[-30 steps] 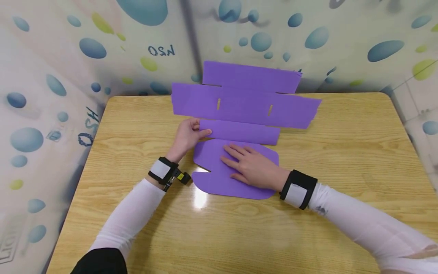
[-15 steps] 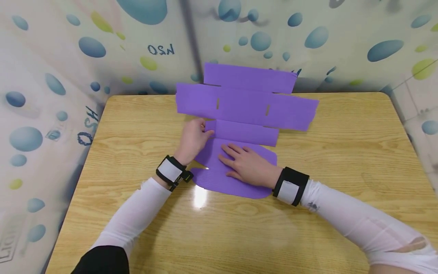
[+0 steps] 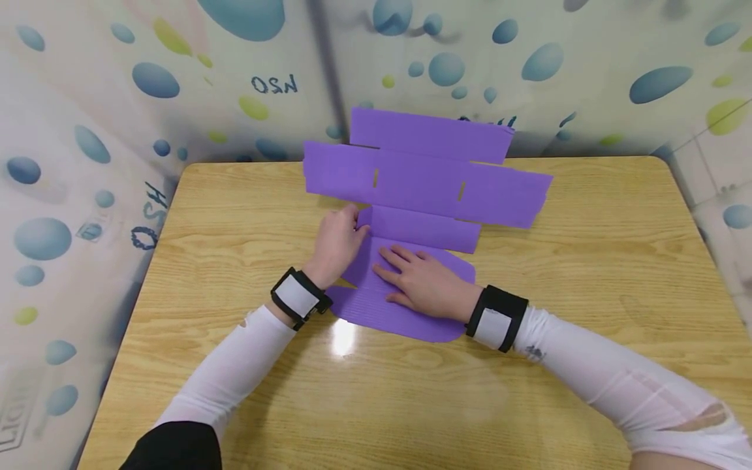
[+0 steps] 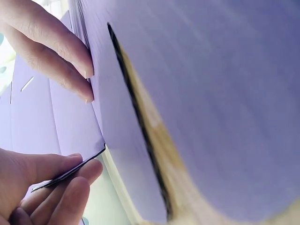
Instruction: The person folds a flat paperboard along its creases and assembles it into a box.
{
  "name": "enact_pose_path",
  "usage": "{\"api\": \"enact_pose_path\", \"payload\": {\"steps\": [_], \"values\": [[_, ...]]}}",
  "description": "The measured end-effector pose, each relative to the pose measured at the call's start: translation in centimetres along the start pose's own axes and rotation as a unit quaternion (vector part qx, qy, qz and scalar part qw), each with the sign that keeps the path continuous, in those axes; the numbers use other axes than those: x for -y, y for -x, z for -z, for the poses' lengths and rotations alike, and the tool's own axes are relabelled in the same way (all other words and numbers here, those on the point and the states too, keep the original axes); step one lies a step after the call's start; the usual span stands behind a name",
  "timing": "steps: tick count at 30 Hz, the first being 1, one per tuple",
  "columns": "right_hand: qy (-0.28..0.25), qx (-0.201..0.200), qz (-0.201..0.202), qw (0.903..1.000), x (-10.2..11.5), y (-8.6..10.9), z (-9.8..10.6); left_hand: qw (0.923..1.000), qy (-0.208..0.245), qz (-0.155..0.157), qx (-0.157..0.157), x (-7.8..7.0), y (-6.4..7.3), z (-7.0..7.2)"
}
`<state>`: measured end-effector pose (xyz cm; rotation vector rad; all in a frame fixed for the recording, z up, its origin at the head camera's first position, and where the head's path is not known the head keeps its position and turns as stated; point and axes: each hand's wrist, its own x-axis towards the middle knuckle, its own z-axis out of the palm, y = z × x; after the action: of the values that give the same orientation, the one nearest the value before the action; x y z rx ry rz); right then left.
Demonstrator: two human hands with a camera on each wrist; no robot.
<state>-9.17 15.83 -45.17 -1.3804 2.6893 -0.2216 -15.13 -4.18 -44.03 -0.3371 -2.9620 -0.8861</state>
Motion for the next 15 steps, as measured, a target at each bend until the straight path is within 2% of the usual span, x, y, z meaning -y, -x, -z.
{"api": "enact_pose_path", "payload": {"steps": [6, 15], "values": [[-0.016, -0.005, -0.010, 0.9998, -0.1, 0.2, -0.3, 1.0000, 0.002, 0.000, -0.003, 0.2, 0.0, 0.1], [-0.025, -0.010, -0.051, 0.9983, -1.0, 1.0, 0.3, 0.9999, 0.014, 0.005, -0.006, 0.4, 0.0, 0.0]]}}
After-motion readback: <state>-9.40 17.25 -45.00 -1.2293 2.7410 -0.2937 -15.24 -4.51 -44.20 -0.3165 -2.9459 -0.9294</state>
